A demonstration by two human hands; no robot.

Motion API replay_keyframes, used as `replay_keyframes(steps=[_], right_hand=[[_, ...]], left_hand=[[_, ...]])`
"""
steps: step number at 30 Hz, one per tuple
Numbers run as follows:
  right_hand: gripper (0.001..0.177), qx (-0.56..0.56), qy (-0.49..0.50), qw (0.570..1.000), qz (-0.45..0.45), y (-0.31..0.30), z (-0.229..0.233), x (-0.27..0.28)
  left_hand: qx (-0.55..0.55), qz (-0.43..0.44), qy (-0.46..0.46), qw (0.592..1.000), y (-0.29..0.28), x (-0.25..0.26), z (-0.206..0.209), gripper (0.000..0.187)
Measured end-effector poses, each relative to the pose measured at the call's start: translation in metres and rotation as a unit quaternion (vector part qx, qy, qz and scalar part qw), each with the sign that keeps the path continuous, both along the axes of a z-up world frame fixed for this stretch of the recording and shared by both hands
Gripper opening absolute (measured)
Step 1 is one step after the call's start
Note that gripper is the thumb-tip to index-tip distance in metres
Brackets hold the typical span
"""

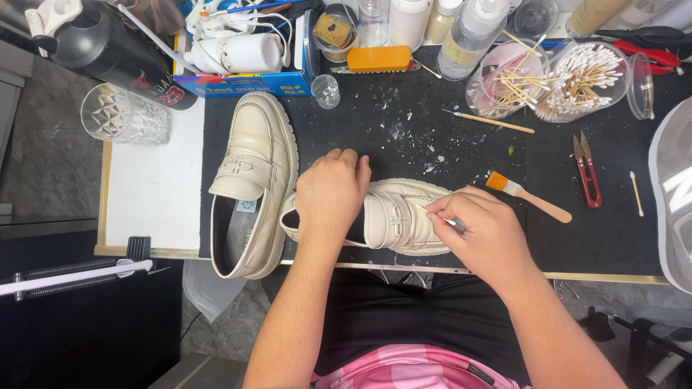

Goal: The person cleans a pair of beige loafers using cotton swabs. They systematically wipe the seams, edges, and decorative details of the shoes, frequently dipping the swabs into a liquid solution. The person handles the shoes one at a time, rotating them to access different areas.

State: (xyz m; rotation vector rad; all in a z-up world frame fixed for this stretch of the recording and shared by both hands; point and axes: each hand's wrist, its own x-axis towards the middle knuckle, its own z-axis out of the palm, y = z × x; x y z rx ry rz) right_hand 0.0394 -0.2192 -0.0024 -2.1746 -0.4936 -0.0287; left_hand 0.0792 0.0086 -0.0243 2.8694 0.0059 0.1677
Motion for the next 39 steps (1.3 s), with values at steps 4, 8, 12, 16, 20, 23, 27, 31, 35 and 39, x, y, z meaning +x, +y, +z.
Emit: replay_keyframes(steps=[4,8,12,16,20,23,27,31,35,39], right_hand=[[0.011,0.004,0.002,1.000,0.011,-0.003,0.004,-0.001],[0.011,-0.008,-0.002,1.000,-0.006,0.002,0.000,0.000],[0.012,0.002,-0.007,1.000,0.005,0.000,0.001,-0.002],[0.012,0.016,0.017,1.000,-0.001,0.001,0.000,-0.003],[0.014,0.045,0.064,0.997,-0.004,-0.014,-0.007,-0.007],[0.015,0.124,0.052,0.989,-0.059,-0.029,-0.031,-0.010],[0.013,0.336,0.075,0.936,-0.072,-0.039,-0.088,-0.003],[0.021,0.283,0.012,0.956,-0.082,-0.042,-0.118,-0.007],[0.023,0.247,0.010,0.966,-0.081,-0.041,-0.121,-0.008],[0.023,0.281,0.019,0.955,-0.091,-0.040,-0.118,-0.007]], left_hand=[[-0.005,-0.001,-0.020,1.000,0.000,-0.001,0.000,0.029],[-0.011,-0.002,-0.015,1.000,0.000,0.000,-0.003,0.029],[-0.007,-0.001,-0.019,1.000,0.001,0.000,-0.004,0.028],[-0.009,0.001,-0.018,1.000,0.001,-0.001,-0.006,0.028],[-0.012,-0.005,-0.024,1.000,0.001,-0.003,-0.001,0.028],[-0.067,-0.041,-0.084,0.993,0.000,-0.002,0.011,0.026],[-0.244,-0.099,-0.120,0.957,0.003,-0.011,0.031,0.020],[-0.152,-0.197,-0.076,0.965,-0.012,-0.029,0.042,0.028],[0.005,-0.229,-0.083,0.970,-0.045,-0.052,0.032,0.060],[0.034,-0.267,-0.098,0.958,-0.053,-0.060,0.018,0.057]])
